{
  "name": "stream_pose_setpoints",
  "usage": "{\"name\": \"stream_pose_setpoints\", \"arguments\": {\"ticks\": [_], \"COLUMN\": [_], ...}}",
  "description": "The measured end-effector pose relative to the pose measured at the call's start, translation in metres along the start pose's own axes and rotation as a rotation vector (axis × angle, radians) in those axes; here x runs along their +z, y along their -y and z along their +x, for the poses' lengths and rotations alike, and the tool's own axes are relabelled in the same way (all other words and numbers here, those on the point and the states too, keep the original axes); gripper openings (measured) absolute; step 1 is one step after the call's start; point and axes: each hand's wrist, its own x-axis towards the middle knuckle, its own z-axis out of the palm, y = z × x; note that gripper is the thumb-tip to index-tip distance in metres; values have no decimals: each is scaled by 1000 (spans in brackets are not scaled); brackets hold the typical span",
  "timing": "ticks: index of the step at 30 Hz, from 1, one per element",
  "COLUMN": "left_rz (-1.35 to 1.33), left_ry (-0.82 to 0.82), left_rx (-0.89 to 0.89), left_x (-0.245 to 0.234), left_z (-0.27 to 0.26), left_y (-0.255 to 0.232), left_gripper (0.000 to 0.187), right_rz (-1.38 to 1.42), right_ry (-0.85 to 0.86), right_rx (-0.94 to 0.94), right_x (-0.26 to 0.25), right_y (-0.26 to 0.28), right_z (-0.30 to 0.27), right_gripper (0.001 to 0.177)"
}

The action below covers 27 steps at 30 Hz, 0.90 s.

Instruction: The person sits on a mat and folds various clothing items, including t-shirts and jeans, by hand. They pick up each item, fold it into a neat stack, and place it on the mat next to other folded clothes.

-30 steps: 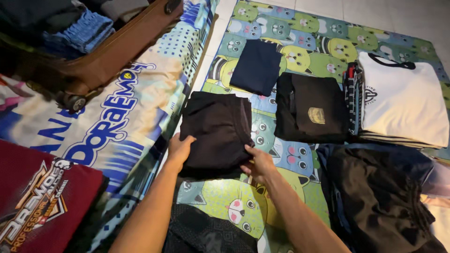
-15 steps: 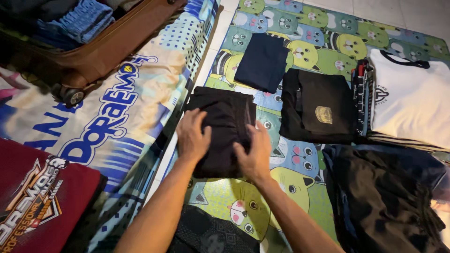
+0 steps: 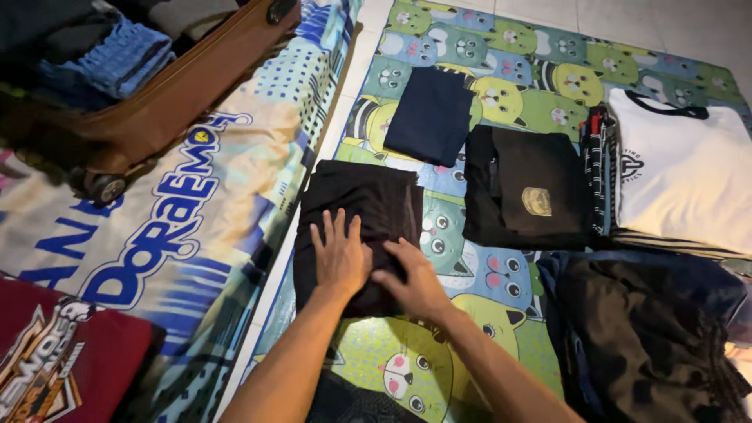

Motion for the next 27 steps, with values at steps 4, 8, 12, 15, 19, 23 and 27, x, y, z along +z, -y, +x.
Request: {"name": "stream_pose_setpoints", "arguments": {"ticks": [4,8,12,15,19,23,27], "left_rz": [-248,-226,-153,-125,-103,-114,-126], "left_ry": [-235,-124,-32,32,92,-4,-25], "left_rx": [207,201,127,89,33,65,68], "left_x": [4,18,17,7,1,5,11], "left_z": [1,9,11,23,36,35,36], "left_y": [-27,-48,-58,-57,-62,-61,-61], "left_gripper": [67,69,74,74,71,69,70], "right_rz": [204,-210,-387,-571,-655,-818,-785], "right_ry": [-161,-431,-478,-459,-282,-275,-348], "right_rx": [312,62,-32,-132,160,280,247], "right_x": [-44,-97,-141,-163,-169,-159,-162], "right_y": [-29,-86,-148,-175,-174,-169,-182], "right_z": [12,31,49,62,75,82,85], "right_gripper": [52,39,44,64,90,83,57]}}
